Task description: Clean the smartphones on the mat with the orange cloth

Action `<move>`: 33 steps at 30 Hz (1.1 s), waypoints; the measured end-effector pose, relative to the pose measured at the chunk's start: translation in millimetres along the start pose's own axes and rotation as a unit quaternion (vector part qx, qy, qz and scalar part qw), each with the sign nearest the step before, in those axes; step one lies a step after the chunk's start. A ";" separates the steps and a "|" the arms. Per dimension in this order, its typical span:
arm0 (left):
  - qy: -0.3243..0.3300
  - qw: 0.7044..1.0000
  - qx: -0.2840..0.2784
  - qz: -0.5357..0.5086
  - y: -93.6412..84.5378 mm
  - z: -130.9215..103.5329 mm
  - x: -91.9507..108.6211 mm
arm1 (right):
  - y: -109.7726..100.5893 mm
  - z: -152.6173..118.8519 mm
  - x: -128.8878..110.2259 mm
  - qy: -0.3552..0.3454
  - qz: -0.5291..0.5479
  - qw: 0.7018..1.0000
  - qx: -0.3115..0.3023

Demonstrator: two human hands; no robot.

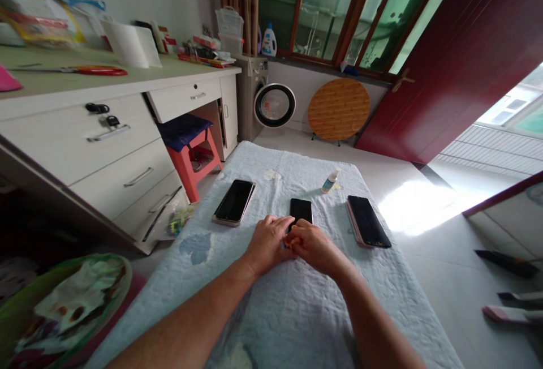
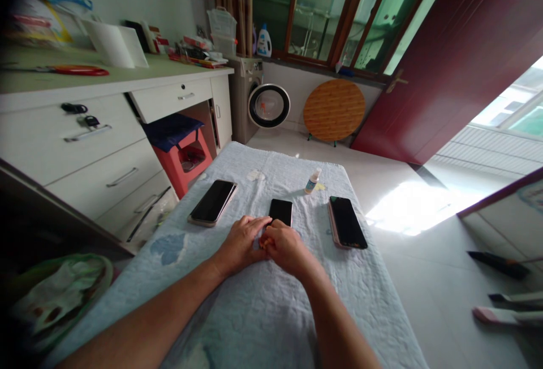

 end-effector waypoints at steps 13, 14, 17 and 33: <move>-0.020 1.000 -0.006 -0.004 -0.9 0.9 -0.7 | -2.0 14.5 11.9 0.051 -0.036 0.990 0.129; -0.022 1.000 -0.006 -0.003 -0.8 1.0 -1.0 | -2.6 14.9 12.3 0.054 -0.038 0.989 0.135; -0.028 1.000 -0.007 0.000 0.3 1.3 -2.7 | -4.2 16.0 13.6 0.057 -0.040 0.987 0.145; -0.020 1.000 -0.008 0.014 3.0 0.2 -4.2 | 3.9 3.5 3.4 0.024 0.002 0.999 -0.022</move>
Point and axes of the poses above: each hand's wrist, its own z-axis towards the middle knuckle, its own y-axis out of the palm, x = y × z, the point moved 8 cm from there along z, towards the middle knuckle, and after that the axes turned 12 degrees about -z, right-handed, at the moved point
